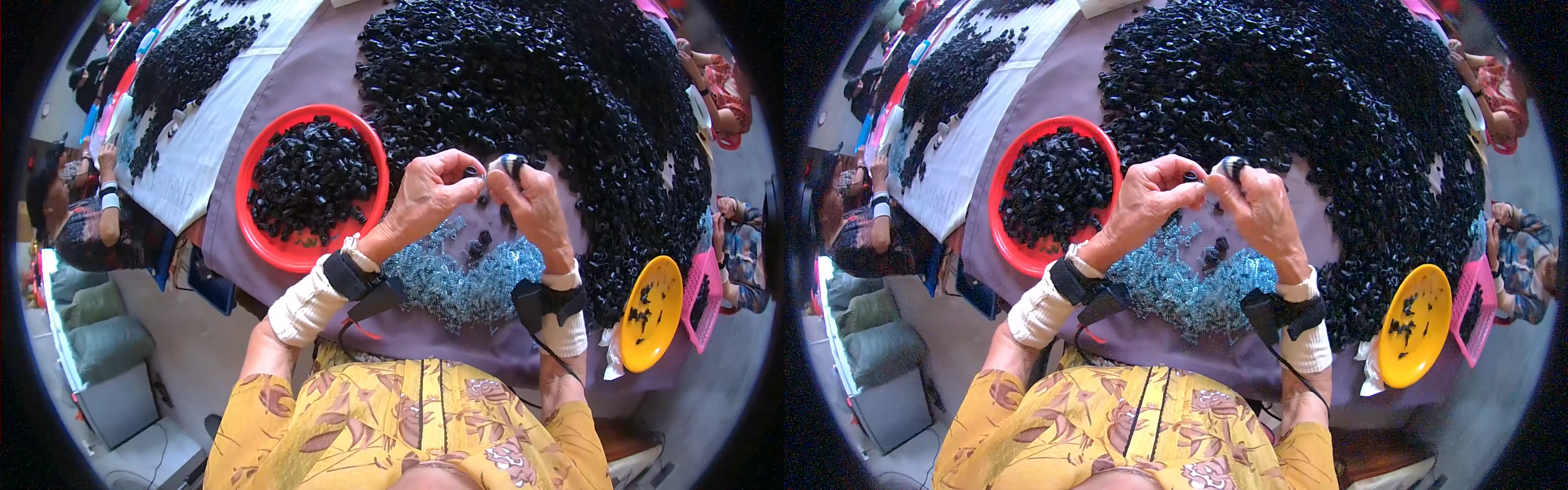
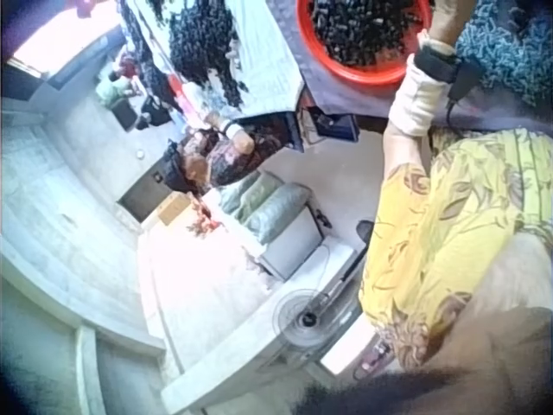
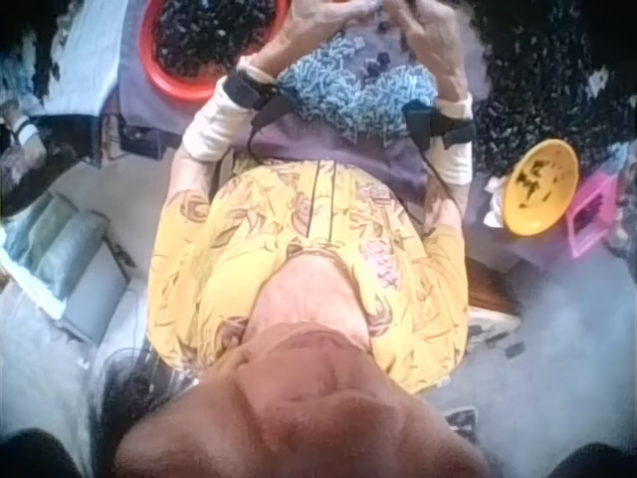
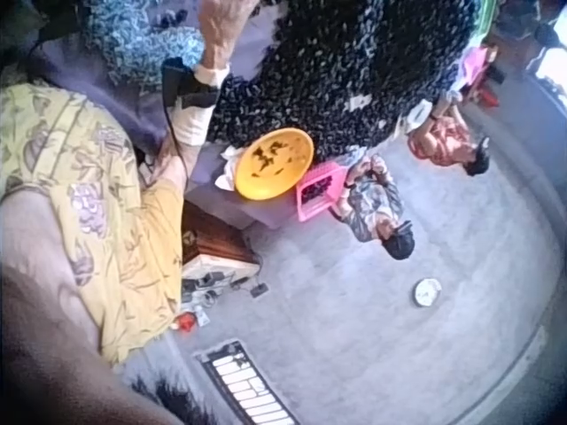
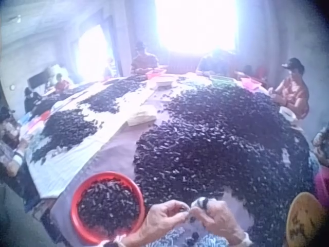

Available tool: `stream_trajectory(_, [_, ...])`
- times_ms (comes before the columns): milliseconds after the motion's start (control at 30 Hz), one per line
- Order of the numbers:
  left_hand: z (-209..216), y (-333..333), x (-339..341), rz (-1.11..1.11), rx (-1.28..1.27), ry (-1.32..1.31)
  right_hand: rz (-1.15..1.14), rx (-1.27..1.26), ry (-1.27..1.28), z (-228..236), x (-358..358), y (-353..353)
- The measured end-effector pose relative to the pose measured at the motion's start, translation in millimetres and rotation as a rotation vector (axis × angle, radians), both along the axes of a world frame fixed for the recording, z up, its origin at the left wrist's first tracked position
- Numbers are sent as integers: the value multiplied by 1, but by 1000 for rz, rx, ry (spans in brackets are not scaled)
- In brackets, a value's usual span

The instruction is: Sorting small black plastic components from a large pile into smaller containers and groups.

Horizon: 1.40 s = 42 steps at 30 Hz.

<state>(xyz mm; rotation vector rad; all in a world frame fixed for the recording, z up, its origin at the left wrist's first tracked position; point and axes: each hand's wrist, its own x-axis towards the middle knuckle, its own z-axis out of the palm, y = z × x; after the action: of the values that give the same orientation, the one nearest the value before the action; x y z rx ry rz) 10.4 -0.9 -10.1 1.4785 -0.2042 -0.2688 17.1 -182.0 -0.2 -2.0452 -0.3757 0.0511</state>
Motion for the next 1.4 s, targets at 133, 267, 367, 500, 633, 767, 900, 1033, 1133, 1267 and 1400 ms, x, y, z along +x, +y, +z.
stream_trajectory(133, [-5, -1, 0, 30, 104, -33, -1, -60, -68, -2, 0, 2])
stream_trajectory(267, [2, 1, 1, -15, 73, 42, 9, -65, -146, -3, -2, -1])
stream_trajectory(367, [3, 3, 2, -54, -20, 158, 50, -160, -232, -1, -3, -2])
stream_trajectory(500, [-3, 3, 2, -7, -210, 276, 29, -168, -156, -3, -5, -5])
stream_trajectory(633, [-7, 5, 3, 3, -95, 211, 20, -28, -35, -8, -3, -7])
stream_trajectory(767, [-9, 4, 3, 5, 59, 163, 14, 39, -8, -12, -2, -8])
stream_trajectory(900, [-5, 3, 0, 11, -23, 165, -14, -38, -95, -16, -1, -5])
stream_trajectory(1033, [-12, 3, 2, -94, -221, 338, 25, -72, -205, -13, -1, -2])
stream_trajectory(1133, [-12, 1, 0, -77, -224, 328, 5, -62, -218, -14, -1, 0])
stream_trajectory(1267, [-8, 0, -2, -57, -215, 269, 16, 95, -143, -15, -3, 3])
stream_trajectory(1400, [-4, -1, -3, -31, -173, 197, -19, 47, -66, -5, 0, 2])
